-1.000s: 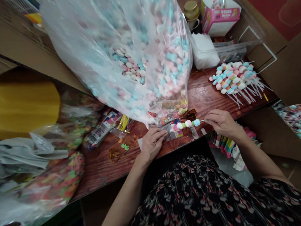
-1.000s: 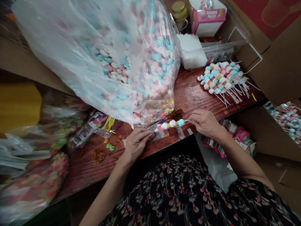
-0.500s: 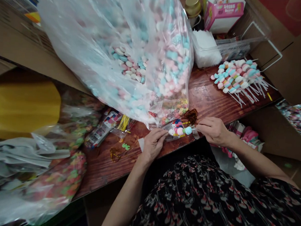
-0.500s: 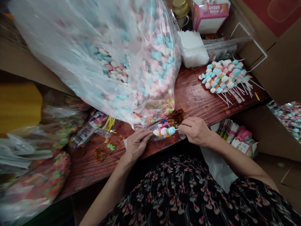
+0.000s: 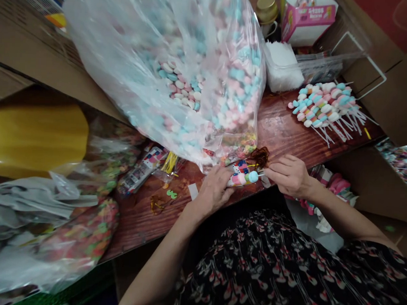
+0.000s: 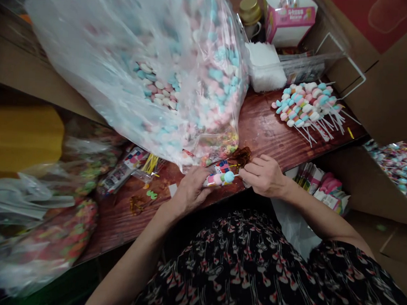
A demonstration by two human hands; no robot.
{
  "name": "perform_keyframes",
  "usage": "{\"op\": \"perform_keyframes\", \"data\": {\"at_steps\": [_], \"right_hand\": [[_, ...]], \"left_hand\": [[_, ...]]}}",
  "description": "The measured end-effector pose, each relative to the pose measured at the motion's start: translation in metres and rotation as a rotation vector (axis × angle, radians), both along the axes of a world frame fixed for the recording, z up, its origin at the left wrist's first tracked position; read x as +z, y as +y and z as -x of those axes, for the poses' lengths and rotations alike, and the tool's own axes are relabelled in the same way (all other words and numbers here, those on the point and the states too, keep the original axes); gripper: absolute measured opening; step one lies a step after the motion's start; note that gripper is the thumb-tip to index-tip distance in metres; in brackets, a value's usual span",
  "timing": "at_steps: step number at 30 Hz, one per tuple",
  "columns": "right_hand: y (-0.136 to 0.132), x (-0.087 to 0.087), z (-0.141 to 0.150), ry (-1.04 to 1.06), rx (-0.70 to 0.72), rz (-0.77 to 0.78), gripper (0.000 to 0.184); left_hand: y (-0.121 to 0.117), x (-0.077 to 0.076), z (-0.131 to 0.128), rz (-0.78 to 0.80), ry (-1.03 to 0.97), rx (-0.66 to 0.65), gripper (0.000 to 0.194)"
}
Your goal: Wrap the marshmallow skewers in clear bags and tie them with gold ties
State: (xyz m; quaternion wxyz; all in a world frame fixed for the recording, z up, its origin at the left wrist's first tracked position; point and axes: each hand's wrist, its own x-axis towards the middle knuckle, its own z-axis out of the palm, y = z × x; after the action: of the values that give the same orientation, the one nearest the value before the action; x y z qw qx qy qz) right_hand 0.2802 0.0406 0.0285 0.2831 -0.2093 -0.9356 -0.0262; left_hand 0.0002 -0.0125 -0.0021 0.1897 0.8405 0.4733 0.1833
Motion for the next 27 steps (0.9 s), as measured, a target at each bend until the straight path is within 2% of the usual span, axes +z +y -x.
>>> {"op": "perform_keyframes", "data": {"at_steps": [4, 8, 11, 16, 20, 24, 27], "right_hand": [[-0.006, 0.009, 0.004, -0.040, 0.058, -0.087, 0.018], [-0.002, 0.023, 0.008, -0.164, 0.079, -0.056, 0.024], [0.004, 0.031, 0.008, -0.178, 0.066, -0.017, 0.027], [0.006, 0.034, 0.004, -0.186, 0.041, -0.039, 0.027], [0.005, 0.036, 0.003, -0.218, 0.036, -0.035, 0.025], [0.002, 0.040, 0.007, -0.305, 0.082, -0.022, 0.023], [0.001, 0.040, 0.013, -0.351, 0.095, 0.014, 0.019]], "left_hand": [[-0.004, 0.004, -0.006, 0.192, -0.012, 0.021, 0.018], [-0.005, 0.005, -0.013, 0.251, -0.077, 0.044, 0.027], [-0.006, 0.003, -0.014, 0.214, -0.109, 0.103, 0.032], [-0.009, -0.003, -0.006, 0.130, -0.070, 0.150, 0.023], [-0.010, 0.000, -0.006, 0.069, -0.009, 0.165, 0.019], [-0.009, 0.004, -0.009, 0.074, 0.043, 0.152, 0.019], [-0.007, 0.003, -0.009, 0.093, 0.004, 0.153, 0.019]]}}
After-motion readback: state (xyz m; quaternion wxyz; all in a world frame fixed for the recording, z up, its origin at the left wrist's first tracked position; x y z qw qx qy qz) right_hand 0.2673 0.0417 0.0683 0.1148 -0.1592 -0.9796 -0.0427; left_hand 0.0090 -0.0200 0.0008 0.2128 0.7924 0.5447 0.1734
